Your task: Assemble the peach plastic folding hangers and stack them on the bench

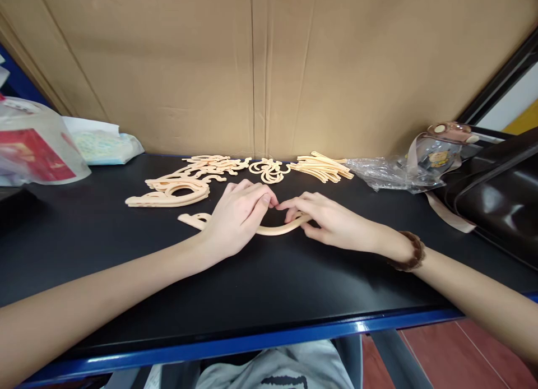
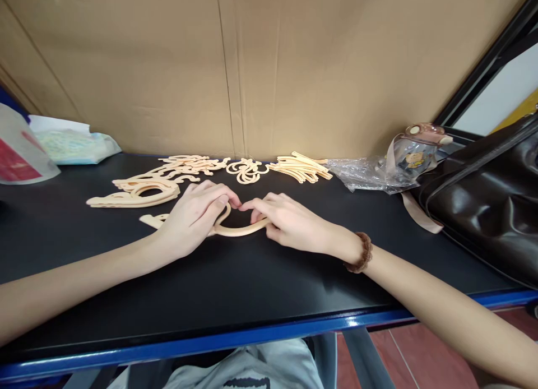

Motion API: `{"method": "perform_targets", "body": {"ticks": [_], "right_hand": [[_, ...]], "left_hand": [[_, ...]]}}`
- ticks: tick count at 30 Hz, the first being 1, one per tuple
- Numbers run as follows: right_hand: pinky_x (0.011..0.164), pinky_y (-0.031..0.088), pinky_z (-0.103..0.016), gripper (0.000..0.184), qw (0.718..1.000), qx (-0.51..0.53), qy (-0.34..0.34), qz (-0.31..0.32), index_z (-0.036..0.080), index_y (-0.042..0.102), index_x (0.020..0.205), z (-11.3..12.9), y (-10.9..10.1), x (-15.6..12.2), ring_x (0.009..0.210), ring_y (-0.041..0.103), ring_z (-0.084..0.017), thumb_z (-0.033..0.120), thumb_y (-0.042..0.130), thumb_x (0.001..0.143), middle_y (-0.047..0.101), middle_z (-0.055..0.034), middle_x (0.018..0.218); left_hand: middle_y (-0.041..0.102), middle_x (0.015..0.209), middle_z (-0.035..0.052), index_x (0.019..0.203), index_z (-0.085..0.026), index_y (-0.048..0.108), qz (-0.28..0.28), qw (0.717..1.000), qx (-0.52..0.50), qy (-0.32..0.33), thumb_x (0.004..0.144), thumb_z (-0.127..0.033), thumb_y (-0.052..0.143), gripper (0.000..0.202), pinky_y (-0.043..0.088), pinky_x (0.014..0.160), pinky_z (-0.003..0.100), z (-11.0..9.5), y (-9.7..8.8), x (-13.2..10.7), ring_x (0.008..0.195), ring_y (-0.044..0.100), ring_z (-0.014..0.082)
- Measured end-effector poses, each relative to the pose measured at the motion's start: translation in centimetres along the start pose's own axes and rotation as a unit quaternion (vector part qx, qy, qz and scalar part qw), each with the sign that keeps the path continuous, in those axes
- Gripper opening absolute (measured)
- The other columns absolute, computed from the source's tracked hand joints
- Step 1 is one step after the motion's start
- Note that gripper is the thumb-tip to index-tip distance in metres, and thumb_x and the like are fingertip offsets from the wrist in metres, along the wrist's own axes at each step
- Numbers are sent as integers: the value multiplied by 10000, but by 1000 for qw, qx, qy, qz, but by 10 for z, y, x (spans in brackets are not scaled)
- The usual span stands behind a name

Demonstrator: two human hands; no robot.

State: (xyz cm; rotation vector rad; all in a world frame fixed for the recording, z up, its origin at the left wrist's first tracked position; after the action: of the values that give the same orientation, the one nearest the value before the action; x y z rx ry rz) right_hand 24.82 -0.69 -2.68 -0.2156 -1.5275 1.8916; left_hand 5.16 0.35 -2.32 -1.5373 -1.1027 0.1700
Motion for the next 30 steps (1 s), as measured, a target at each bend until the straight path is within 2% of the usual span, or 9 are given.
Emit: {"method": "perform_targets", "body": {"ticks": [4,8,10,13,16,18,22,25,30], "right_hand": [[847,453,-382,484,996,-63,32,-47,205,534,1210,-24,-5,0,918,561,-212,-28,393,811,666,-36,849],[881,466,-403,299,988,-115,71,-76,182,595,1103,-37,-8,-1,1028,564,-242,77,444,867,626,-93,1073],[877,471,-402,270,983,-130,96,-91,172,597,1105,-37,-8,-2,1028,575,-247,114,448,887,632,-98,1079],[800,487,-388,234,978,-122,135,-100,168,609,1092,-33,-9,-1,905,618,-238,225,448,933,678,-86,972],[809,474,-372,248,989,-55,112,-85,178,615,1089,-24,-9,1,899,625,-227,302,452,950,689,-79,984],[835,470,-344,281,993,57,85,-58,187,596,1120,-18,-8,2,929,631,-208,339,411,973,690,-65,1013],[884,466,-320,355,968,230,92,-30,191,533,1218,-12,-5,2,992,633,-187,393,341,999,698,-47,1025],[867,473,-322,336,973,211,88,-41,195,535,1219,-11,-5,2,980,628,-185,386,388,985,679,-52,1055],[827,456,-315,192,993,63,20,-99,188,650,961,-11,-8,0,896,580,-174,346,549,917,615,-52,965]], "left_hand": [[644,901,5,901,-204,578,10,1000,-29,-4,978,-270,281,314,348,823,360,0,1,1,880,499,195],[623,923,11,944,-204,565,32,998,-48,18,957,-270,370,206,393,823,338,-1,3,1,891,491,190],[610,999,25,994,-204,556,54,996,-54,46,939,-309,433,171,406,852,340,-2,5,0,941,493,196],[564,1164,52,1099,-207,532,102,986,-63,113,858,-448,578,344,404,922,354,-7,7,-3,1060,477,216],[518,1264,70,1199,-212,490,125,978,-63,154,764,-532,669,569,376,987,370,-11,8,-4,1140,447,235],[513,1272,72,1224,-220,473,125,979,-60,147,758,-536,675,598,373,994,381,-12,8,-4,1148,444,239],[515,1248,50,1224,-254,469,120,984,-63,114,745,-533,689,596,399,969,385,-10,7,-3,1119,465,234],[513,1249,41,1206,-257,473,127,985,-58,99,783,-484,670,519,409,967,377,-8,7,-3,1122,477,226],[526,1226,46,1189,-243,481,141,987,-47,54,847,-479,588,429,451,906,353,-3,11,-4,1077,534,215]]}}
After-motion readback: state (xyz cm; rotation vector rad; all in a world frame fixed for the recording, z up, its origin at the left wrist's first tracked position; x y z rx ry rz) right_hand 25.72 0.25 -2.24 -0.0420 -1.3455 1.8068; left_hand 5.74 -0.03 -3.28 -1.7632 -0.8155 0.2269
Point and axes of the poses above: each hand's wrist, its own x-axis towards the middle knuckle, its own y-axis out of the palm, z = x × y, the point moved 2 cm from there along x, towards the middle knuckle
